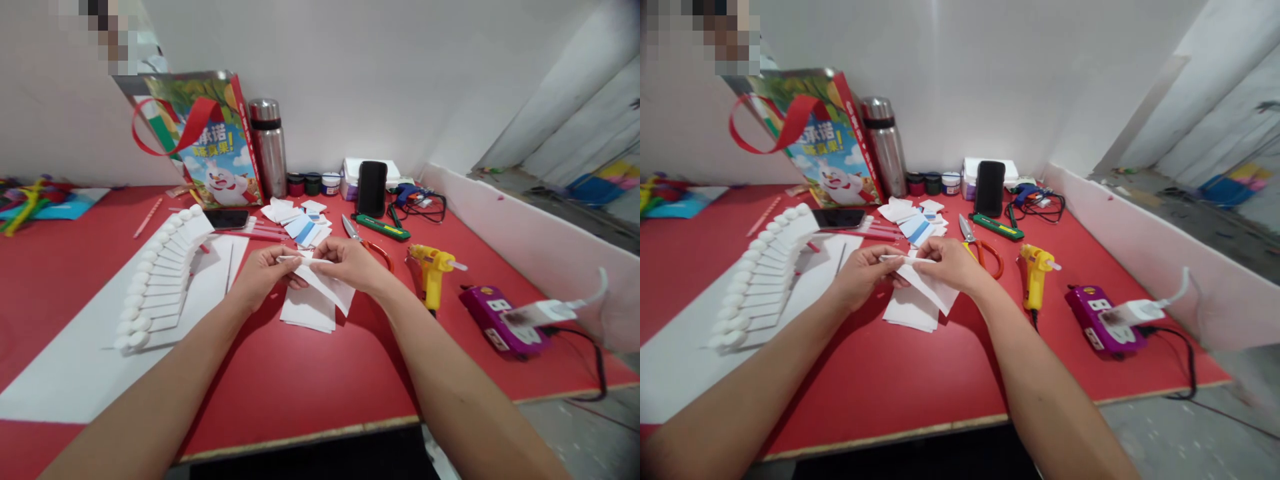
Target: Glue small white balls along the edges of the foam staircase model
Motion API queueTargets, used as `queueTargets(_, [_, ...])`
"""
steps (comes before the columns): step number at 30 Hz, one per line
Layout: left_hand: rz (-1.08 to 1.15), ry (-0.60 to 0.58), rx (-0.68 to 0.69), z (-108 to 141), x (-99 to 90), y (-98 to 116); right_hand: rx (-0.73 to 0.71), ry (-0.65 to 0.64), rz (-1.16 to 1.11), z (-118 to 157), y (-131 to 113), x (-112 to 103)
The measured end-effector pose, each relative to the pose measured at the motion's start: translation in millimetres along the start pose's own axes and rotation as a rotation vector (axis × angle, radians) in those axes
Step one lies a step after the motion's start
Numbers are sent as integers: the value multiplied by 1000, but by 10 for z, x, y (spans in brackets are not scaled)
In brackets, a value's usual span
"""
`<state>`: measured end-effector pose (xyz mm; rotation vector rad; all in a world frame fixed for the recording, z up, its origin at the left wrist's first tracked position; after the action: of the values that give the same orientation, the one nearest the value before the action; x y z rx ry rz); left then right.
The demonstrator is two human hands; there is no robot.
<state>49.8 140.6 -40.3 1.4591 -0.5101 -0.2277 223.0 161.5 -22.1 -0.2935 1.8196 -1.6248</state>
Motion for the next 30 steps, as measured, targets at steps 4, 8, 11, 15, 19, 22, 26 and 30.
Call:
queueTargets(4, [77,-49,14,1,18,21,-18,7,-28,19,-58,-36])
queueTargets(8, [109,-113,47,10,39,66,-65,-6,-52,60,-133,-84])
queueTargets(11, [133,-103,53,20,34,77,-110,-12,-32,86,-166,-105])
queueTargets(15, [176,-80,32,30,28,72,-146,-15,80,104,-195,-105])
queueTargets(19, [192,-78,-5,27,30,50,-138,-16,165,128,-233,-88])
queueTargets(22, [155,-44,-3,22,16,43,-100,-51,181,150,-248,-70])
queueTargets(26, [70,-21,-15,25,12,41,-35,-71,100,156,-211,-100])
queueTargets(30, [16,-83,-20,36,45,30,52,3,151,134,-137,-175])
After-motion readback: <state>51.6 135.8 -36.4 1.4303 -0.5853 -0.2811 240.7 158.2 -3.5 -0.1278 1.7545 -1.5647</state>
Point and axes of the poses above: each hand's wrist, its own z-axis away from the middle knuckle, its own x-axis out of the palm, y = z × x, the point moved 5 cm from there along -z, towards the middle knuckle, and after that the axes turned 13 degrees about -y, right-handed, at the moved point
